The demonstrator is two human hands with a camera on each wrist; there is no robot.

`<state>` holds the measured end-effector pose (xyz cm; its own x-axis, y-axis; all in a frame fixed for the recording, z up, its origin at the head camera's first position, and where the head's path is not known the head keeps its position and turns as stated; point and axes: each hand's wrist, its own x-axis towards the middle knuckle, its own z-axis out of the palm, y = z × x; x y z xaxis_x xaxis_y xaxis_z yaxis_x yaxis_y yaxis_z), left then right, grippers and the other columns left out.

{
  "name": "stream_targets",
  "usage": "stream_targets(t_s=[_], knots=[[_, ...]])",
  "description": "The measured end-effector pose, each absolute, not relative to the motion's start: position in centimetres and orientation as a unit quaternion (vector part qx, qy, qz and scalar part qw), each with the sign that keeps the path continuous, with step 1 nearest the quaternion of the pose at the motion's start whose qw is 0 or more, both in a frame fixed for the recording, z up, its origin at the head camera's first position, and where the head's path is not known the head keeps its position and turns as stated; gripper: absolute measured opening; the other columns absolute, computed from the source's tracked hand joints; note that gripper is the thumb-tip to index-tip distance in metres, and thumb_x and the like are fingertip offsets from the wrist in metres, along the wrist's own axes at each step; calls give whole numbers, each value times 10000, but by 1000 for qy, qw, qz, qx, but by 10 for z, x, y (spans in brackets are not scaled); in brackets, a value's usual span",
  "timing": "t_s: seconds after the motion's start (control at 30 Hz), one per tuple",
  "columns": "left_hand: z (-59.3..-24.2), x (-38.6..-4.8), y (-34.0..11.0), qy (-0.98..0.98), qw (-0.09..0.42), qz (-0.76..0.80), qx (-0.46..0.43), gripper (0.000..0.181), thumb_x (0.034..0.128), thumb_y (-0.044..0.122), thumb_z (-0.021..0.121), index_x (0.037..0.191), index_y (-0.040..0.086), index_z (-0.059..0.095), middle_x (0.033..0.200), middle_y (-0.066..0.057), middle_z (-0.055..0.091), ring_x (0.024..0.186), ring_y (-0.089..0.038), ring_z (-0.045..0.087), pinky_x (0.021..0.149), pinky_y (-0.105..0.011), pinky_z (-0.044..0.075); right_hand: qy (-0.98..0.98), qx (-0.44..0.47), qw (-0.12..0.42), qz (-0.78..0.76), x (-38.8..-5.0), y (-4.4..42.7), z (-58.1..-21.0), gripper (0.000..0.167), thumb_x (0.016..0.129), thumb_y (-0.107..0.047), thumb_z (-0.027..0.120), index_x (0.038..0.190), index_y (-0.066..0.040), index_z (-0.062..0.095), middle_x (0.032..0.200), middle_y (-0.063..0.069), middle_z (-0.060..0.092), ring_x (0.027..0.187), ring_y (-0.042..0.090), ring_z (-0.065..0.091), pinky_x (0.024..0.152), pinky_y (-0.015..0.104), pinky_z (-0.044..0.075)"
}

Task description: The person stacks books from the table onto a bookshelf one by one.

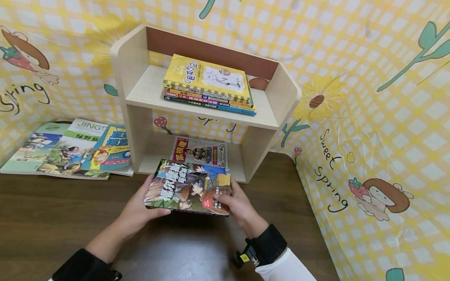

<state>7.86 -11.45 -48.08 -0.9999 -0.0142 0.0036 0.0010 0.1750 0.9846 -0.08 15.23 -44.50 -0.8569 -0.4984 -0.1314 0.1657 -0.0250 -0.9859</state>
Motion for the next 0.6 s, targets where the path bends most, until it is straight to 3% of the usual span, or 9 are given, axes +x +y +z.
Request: stream_targets(t_s=[0.03,0.13,0.33,0.6], knots=[[-480,78,-114,-771,10,-637,10,1168,758,122,829,1558,116,-22,1553,-279,166,1388,-435,224,1103,-542,256,656,-135,236,-705,0,152,-446,789,901,64,554,1547,-163,161,1225,187,613,918,125,654,745,249,546],[-479,76,-113,-783,15,-621,27,1199,748,153,841,1558,138,-44,1554,-287,149,1398,-462,186,1099,-634,188,648,-152,233,-708,3,151,-448,888,864,115,579,1559,-191,118,1285,191,568,1017,152,629,821,260,534],[-480,72,-111,-798,21,-602,36,1220,742,200,850,1557,147,-56,1554,-282,159,1404,-464,185,1104,-634,186,648,-192,209,-707,5,150,-456,1102,765,132,699,1551,-287,50,1478,145,391,1198,232,535,924,287,495],[-485,65,-112,-803,29,-594,32,1198,746,211,848,1558,128,-28,1544,-280,195,1392,-465,220,1097,-631,211,672,-177,182,-696,0,145,-472,1215,712,187,715,1551,-291,-23,1506,134,355,1171,240,551,865,285,528]])
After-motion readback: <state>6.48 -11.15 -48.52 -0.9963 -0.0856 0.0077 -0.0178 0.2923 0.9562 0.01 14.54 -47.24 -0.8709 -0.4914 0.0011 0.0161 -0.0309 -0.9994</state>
